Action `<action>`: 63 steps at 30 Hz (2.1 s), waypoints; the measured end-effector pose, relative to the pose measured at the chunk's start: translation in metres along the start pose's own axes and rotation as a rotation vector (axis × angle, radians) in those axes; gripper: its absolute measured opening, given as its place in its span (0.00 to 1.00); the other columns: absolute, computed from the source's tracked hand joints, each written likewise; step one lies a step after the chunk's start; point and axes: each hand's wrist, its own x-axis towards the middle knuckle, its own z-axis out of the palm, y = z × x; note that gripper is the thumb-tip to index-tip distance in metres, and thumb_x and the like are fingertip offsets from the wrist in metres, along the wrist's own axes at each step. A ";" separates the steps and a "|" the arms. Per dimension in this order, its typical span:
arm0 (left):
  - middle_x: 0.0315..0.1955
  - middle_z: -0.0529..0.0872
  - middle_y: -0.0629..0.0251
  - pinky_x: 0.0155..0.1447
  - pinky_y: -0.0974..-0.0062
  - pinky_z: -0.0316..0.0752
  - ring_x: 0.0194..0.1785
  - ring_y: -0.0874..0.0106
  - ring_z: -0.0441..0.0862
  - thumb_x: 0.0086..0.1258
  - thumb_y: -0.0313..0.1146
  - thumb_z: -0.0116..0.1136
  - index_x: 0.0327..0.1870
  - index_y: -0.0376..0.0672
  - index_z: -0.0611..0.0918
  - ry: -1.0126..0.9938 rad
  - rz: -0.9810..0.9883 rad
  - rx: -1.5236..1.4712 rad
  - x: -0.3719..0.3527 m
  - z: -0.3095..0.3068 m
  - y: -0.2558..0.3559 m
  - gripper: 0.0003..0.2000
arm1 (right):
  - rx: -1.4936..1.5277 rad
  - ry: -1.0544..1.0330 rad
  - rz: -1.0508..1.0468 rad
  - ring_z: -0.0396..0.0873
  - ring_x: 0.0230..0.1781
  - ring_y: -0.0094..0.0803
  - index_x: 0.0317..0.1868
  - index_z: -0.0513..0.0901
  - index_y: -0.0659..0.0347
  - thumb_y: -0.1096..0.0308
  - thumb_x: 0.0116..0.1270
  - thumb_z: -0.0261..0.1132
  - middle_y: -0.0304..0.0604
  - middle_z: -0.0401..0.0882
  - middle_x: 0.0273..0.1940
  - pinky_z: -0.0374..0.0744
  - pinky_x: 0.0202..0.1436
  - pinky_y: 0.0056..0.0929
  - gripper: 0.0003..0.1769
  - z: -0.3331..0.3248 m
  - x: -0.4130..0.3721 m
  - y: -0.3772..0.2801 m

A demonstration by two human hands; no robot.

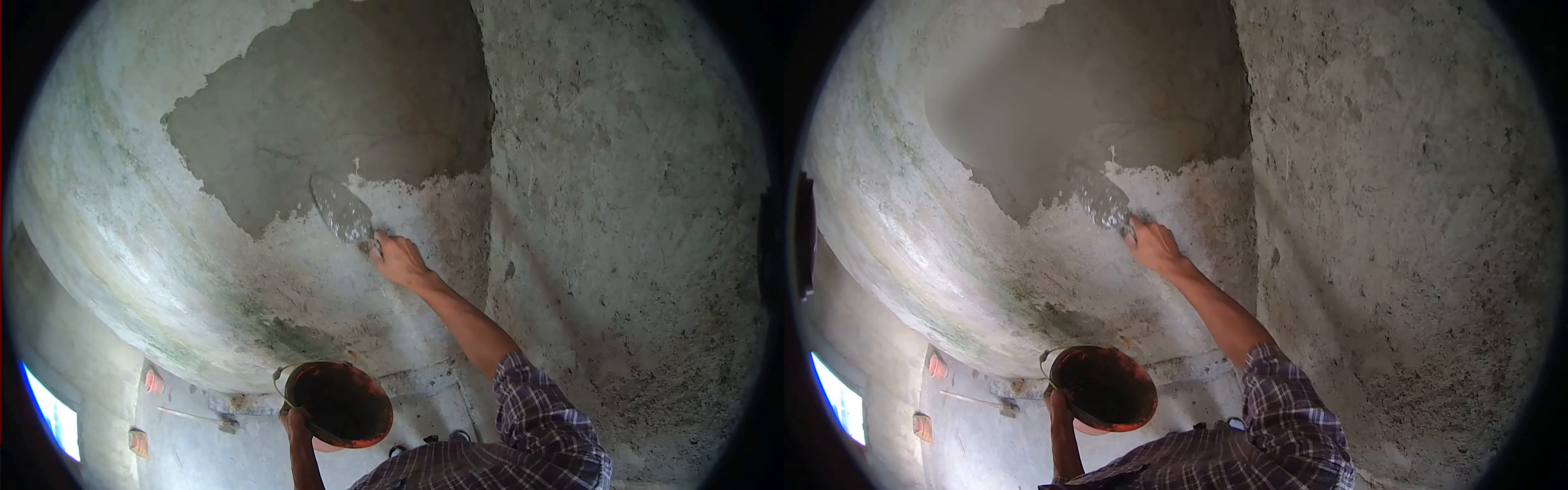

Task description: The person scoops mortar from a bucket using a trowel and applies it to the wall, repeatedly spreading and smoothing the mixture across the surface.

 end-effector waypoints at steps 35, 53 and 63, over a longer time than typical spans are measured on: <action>0.25 0.79 0.64 0.24 0.79 0.67 0.23 0.71 0.75 0.36 0.19 0.46 0.36 0.31 0.80 -0.020 -0.038 0.010 -0.006 0.036 -0.007 0.20 | -0.353 0.027 -0.140 0.78 0.20 0.52 0.32 0.80 0.64 0.60 0.70 0.54 0.55 0.78 0.20 0.77 0.28 0.47 0.16 -0.013 -0.062 0.121; 0.25 0.80 0.65 0.23 0.81 0.63 0.21 0.76 0.71 0.39 0.17 0.45 0.36 0.31 0.81 -0.007 0.006 -0.040 -0.017 0.009 0.003 0.19 | -0.292 0.178 -0.052 0.78 0.19 0.50 0.31 0.80 0.62 0.61 0.66 0.58 0.55 0.76 0.19 0.77 0.25 0.43 0.13 0.042 -0.055 0.110; 0.24 0.80 0.66 0.19 0.81 0.59 0.16 0.78 0.67 0.39 0.17 0.45 0.37 0.31 0.82 0.093 -0.036 -0.004 -0.019 -0.012 0.007 0.20 | -0.206 0.654 0.012 0.79 0.20 0.51 0.28 0.80 0.63 0.61 0.70 0.55 0.55 0.77 0.19 0.73 0.22 0.45 0.16 -0.059 0.021 0.098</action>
